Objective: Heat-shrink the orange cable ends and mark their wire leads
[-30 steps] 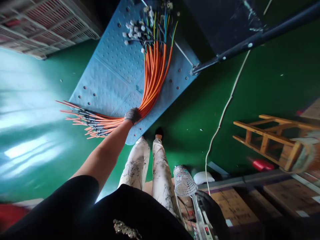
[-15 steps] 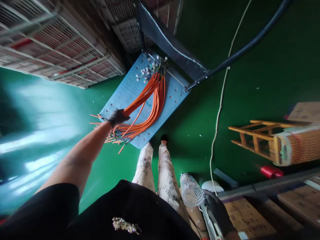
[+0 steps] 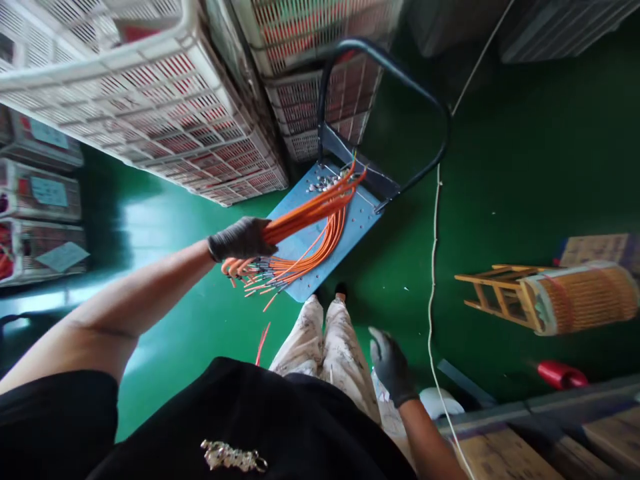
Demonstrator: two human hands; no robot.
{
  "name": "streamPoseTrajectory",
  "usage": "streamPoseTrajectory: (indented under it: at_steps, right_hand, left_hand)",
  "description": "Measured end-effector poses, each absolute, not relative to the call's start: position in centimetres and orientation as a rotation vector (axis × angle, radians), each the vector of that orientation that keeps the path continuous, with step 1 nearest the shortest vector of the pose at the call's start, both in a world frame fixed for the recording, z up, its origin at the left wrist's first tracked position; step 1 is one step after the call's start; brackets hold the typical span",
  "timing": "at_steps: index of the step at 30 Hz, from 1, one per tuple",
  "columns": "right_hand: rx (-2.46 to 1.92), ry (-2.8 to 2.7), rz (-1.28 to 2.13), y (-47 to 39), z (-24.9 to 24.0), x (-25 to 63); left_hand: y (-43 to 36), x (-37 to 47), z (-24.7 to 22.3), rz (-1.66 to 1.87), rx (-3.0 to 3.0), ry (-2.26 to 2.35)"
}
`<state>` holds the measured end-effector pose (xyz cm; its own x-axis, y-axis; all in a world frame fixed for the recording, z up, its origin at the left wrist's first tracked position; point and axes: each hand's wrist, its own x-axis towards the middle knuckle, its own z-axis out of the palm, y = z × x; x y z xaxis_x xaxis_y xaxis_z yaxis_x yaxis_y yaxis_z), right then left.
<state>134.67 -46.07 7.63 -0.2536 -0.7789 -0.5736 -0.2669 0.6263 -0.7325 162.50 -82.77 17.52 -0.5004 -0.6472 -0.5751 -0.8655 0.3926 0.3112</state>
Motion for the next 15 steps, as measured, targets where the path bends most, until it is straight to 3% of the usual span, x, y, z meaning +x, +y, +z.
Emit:
streamPoseTrajectory:
  at_steps: [2,4,7,15]
  right_hand:
    - [-1.074,1.908,-0.731,-49.1,9.4,136.6]
    - [-1.701,2.017,-0.845,-52.5,11.8,138.5]
    - [-2.179,2.001,-0.802,-56.0,14.7,141.0]
    - [-1.675,1.701,-0.505,-50.4,16.7,144.2]
  left_hand:
    - [-80.1,161.3,20.5,0.721,-1.107,2.346]
    - [-77.2,160.4,23.0,0.630,-0.915,2.381]
    - [-73.0,159.9,25.4,0.526,-0.699,2.454]
    - [-66.9,161.9,23.3,0.368,-0.252,2.801]
